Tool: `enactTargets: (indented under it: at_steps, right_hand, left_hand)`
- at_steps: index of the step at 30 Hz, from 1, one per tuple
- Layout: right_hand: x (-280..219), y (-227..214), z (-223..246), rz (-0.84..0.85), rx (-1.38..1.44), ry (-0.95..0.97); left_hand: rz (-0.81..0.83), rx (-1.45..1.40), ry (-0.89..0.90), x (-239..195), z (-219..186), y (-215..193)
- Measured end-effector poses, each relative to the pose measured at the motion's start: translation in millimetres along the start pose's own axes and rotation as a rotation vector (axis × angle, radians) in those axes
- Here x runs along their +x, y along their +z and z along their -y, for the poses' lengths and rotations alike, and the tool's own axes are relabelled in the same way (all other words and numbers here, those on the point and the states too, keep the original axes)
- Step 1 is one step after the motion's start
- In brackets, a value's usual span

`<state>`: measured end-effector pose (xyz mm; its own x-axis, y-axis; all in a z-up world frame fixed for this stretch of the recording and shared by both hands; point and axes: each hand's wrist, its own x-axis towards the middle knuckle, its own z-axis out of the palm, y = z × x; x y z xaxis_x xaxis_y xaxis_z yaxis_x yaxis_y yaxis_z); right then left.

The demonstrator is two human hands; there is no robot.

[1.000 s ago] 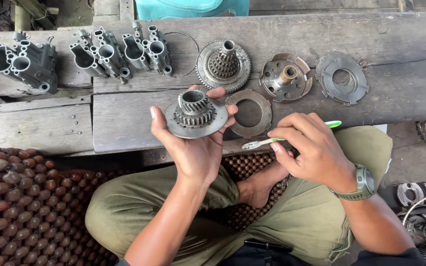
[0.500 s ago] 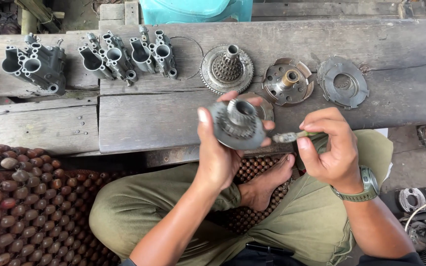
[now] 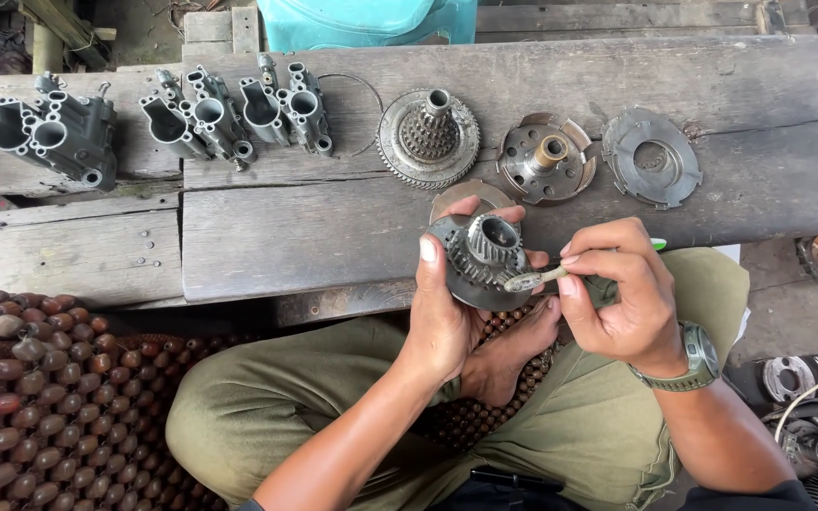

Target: Cleaning a motorcycle clutch hub component using a toothbrush to remove dirt and debris.

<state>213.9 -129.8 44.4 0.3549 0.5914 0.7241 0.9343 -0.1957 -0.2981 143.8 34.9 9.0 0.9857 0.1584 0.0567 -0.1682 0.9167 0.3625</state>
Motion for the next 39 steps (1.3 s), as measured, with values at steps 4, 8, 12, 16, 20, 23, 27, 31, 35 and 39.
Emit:
enactTargets:
  at_steps: [4,8,12,16,20,23,27,31,35,39]
  right_hand:
    - [-0.4,1.5,-0.6,0.032,-0.003,-0.035]
    - [1.6,1.3,-2.7,0.033,-0.016,-0.042]
    - [4.8,-1.0,-2.6,0.054,0.033,-0.029]
    - [3.9,1.7,-6.6,0.026,0.038,-0.01]
    - [6.2,5.5,-13.7,-0.074,0.121,-0.098]
    - [5.4,2.9,-14.1,-0.076,0.125,-0.07]
    - [7.5,5.4,-9.3,-0.072,0.107,-0.112]
    - [5.0,2.4,-15.9,-0.089,0.107,-0.068]
    - [6.8,3.1,-13.2,-0.065,0.126,-0.094]
    - [7.4,-0.2,-14.8,-0.085,0.1,-0.071]
  left_hand:
    - [0.001,0.09,0.011,-2.0,-0.8,1.3]
    - [-0.045,0.048,-0.002,0.9,0.7,-1.1]
    - [-0.051,0.084,-0.003,-0.7,4.9,-1.0]
    - [-0.052,0.069,-0.019,-0.2,10.2,-5.5]
    - [0.038,0.119,0.11,3.1,19.3,-12.6]
    - [0.036,0.158,0.096,1.1,18.8,-9.2]
    - [0.047,0.098,0.101,2.1,25.0,-16.9]
    - [0.044,0.219,0.135,-0.5,17.1,-6.7]
    - [0.031,0.246,0.165,-3.4,16.6,-2.9]
    - [0.093,0.338,0.165,-4.8,8.4,0.6]
